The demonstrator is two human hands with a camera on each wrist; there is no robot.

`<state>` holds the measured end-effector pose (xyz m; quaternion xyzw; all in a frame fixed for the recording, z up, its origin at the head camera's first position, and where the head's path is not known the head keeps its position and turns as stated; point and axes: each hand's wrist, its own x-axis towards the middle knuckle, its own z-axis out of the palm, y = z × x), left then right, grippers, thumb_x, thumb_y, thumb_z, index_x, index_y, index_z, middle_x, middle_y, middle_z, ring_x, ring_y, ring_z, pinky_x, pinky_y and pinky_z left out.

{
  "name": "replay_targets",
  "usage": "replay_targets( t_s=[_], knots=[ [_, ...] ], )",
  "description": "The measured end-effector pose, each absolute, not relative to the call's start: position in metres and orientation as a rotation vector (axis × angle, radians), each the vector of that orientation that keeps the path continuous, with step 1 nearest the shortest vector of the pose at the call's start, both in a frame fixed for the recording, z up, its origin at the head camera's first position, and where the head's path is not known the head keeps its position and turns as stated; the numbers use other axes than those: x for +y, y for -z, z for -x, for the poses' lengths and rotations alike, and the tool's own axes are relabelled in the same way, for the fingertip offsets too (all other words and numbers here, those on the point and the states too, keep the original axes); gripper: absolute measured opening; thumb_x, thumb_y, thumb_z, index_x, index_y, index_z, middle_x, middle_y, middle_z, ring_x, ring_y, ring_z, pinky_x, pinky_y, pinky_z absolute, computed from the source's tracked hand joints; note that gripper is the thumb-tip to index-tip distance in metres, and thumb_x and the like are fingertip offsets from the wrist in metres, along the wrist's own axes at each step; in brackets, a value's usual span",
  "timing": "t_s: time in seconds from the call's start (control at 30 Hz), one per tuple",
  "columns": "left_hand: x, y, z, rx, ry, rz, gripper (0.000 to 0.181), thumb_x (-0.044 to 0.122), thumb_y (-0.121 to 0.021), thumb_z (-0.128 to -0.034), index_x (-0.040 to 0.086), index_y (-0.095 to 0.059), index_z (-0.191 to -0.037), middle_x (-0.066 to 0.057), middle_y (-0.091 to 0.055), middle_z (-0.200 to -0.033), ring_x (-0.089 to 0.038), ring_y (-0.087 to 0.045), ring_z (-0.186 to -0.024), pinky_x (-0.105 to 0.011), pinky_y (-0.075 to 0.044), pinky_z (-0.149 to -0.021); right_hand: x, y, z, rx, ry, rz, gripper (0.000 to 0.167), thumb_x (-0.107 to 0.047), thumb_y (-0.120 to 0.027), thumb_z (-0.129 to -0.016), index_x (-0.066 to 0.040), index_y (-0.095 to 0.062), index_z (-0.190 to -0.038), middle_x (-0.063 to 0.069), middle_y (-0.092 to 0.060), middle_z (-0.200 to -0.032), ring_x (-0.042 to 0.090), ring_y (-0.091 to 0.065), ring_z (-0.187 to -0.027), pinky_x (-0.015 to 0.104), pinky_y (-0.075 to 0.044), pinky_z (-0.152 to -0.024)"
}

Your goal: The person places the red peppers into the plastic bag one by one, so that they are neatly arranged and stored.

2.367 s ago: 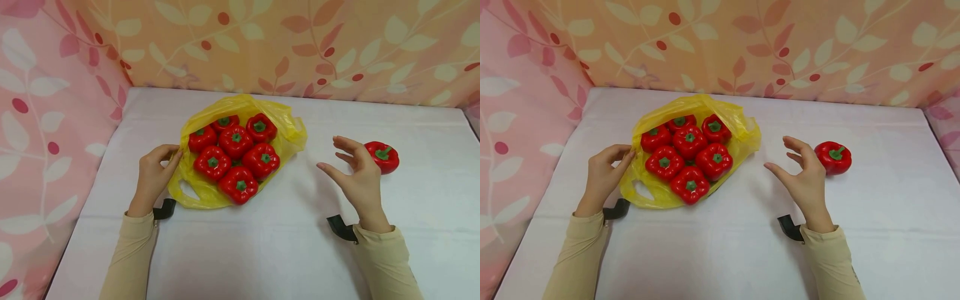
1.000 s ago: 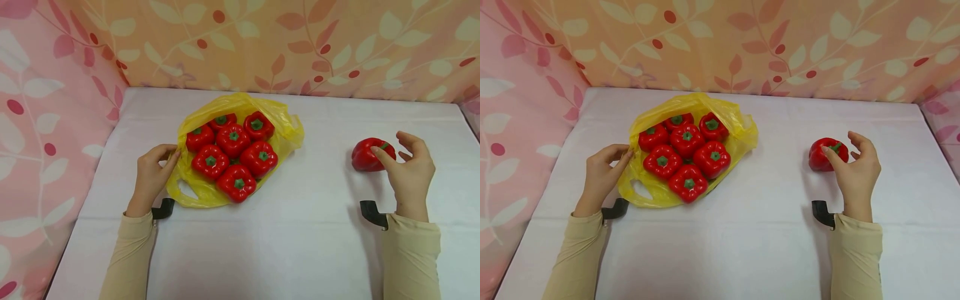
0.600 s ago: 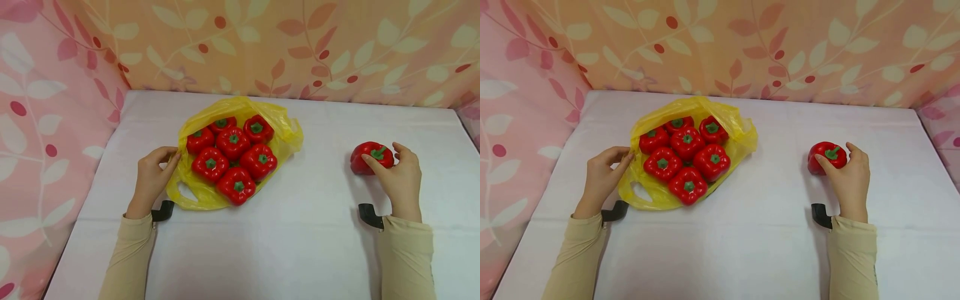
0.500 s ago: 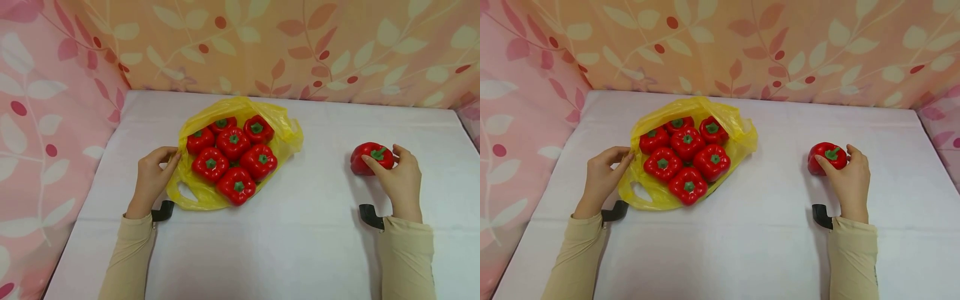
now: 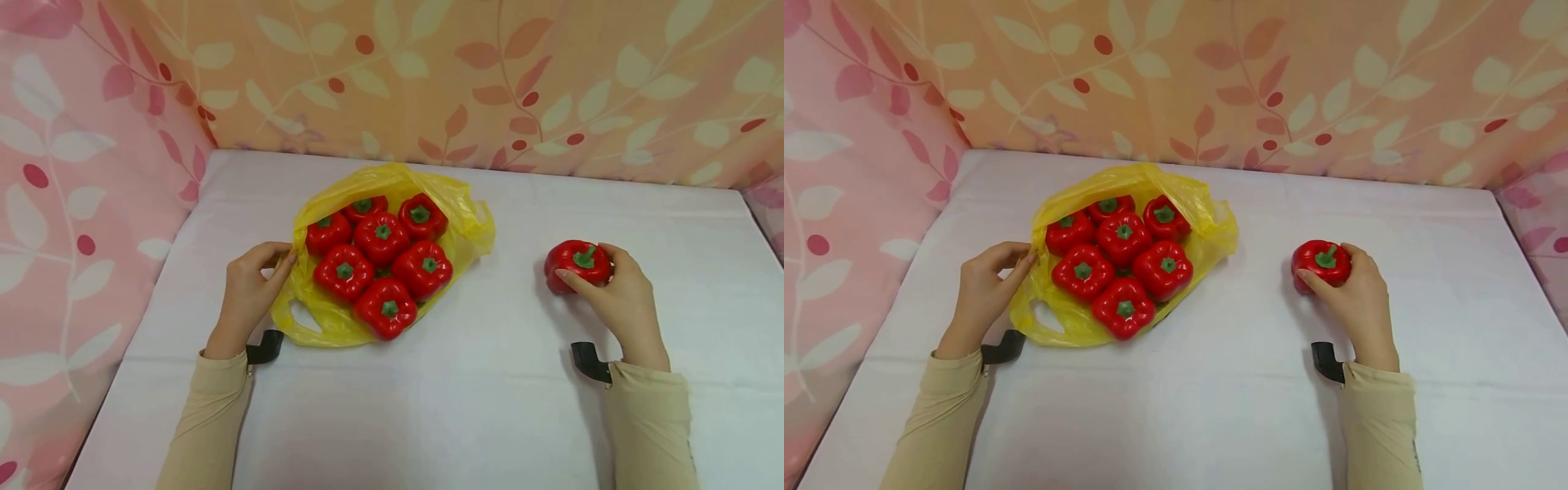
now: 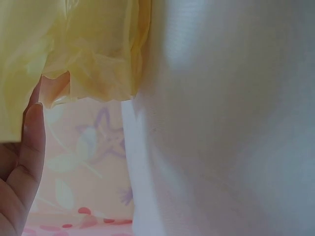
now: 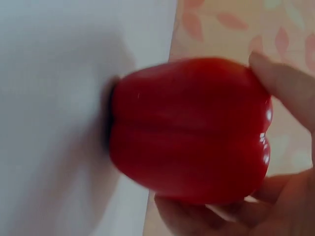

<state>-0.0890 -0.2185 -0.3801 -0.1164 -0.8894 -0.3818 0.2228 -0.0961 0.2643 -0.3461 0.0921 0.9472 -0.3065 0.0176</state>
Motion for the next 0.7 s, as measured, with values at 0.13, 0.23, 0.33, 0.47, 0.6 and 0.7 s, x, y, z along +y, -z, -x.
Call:
replay_targets(
  t_s=[0.13, 0.23, 0.33, 0.47, 0.6, 0.7],
  knots=[
    [-0.220, 0.381, 0.088, -2.444, 1.046, 0.314, 0.014, -0.003, -0.070, -0.0816, -0.006, -0.069, -0.095, -0.017, -0.069, -0.090, -0.028, -0.063, -0.076, -0.003, -0.041, -0.076, 0.239, 0.348, 0.100, 2.930, 0.956, -0.073, 0.086, -0.044, -0.067, -0.085, 0.005, -0.027, -0.143, 0.031, -0.036, -0.138, 0.049, -0.037, -0.120, 0.064, -0.038, -0.091],
    [-0.221, 0.380, 0.088, -2.436, 1.043, 0.319, 0.014, -0.004, -0.070, -0.0814, -0.007, -0.069, -0.095, -0.017, -0.069, -0.090, -0.028, -0.063, -0.076, -0.001, -0.038, -0.077, 0.217, 0.351, 0.099, 2.911, 0.980, 0.066, 0.085, -0.044, -0.070, -0.083, 0.002, -0.030, -0.143, 0.028, -0.037, -0.138, 0.046, -0.040, -0.119, 0.062, -0.040, -0.092],
    [-0.222, 0.379, 0.089, -2.434, 1.038, 0.324, 0.014, -0.004, -0.070, -0.0811, -0.007, -0.068, -0.095, -0.017, -0.069, -0.090, -0.028, -0.063, -0.076, -0.002, -0.040, -0.077, 0.202, 0.355, 0.097, 2.887, 1.016, 0.216, 0.083, -0.041, -0.072, -0.082, 0.000, -0.032, -0.142, 0.025, -0.040, -0.136, 0.042, -0.043, -0.118, 0.060, -0.042, -0.092],
    [-0.220, 0.380, 0.089, -2.441, 1.051, 0.319, 0.014, -0.003, -0.070, -0.0812, -0.006, -0.068, -0.095, -0.017, -0.068, -0.090, -0.026, -0.062, -0.076, -0.004, -0.040, -0.076, 0.197, 0.358, 0.094, 2.861, 1.048, 0.340, 0.082, -0.035, -0.075, -0.081, -0.002, -0.032, -0.142, 0.022, -0.039, -0.133, 0.039, -0.043, -0.116, 0.058, -0.043, -0.091],
    [-0.218, 0.381, 0.088, -2.449, 1.064, 0.320, 0.014, -0.002, -0.071, -0.0813, -0.006, -0.068, -0.095, -0.017, -0.068, -0.091, -0.026, -0.061, -0.076, -0.003, -0.039, -0.076, 0.199, 0.356, 0.090, 2.870, 1.068, 0.311, 0.086, -0.029, -0.078, -0.078, -0.002, -0.029, -0.143, 0.022, -0.040, -0.129, 0.037, -0.045, -0.109, 0.056, -0.045, -0.088],
    [-0.217, 0.382, 0.088, -2.455, 1.058, 0.308, 0.014, -0.001, -0.071, -0.0817, -0.005, -0.069, -0.095, -0.017, -0.069, -0.092, -0.026, -0.062, -0.076, -0.004, -0.039, -0.076, 0.201, 0.353, 0.089, 2.851, 1.036, 0.266, 0.087, -0.032, -0.078, -0.077, 0.000, -0.029, -0.142, 0.022, -0.042, -0.126, 0.038, -0.047, -0.106, 0.056, -0.046, -0.085]
  ],
)
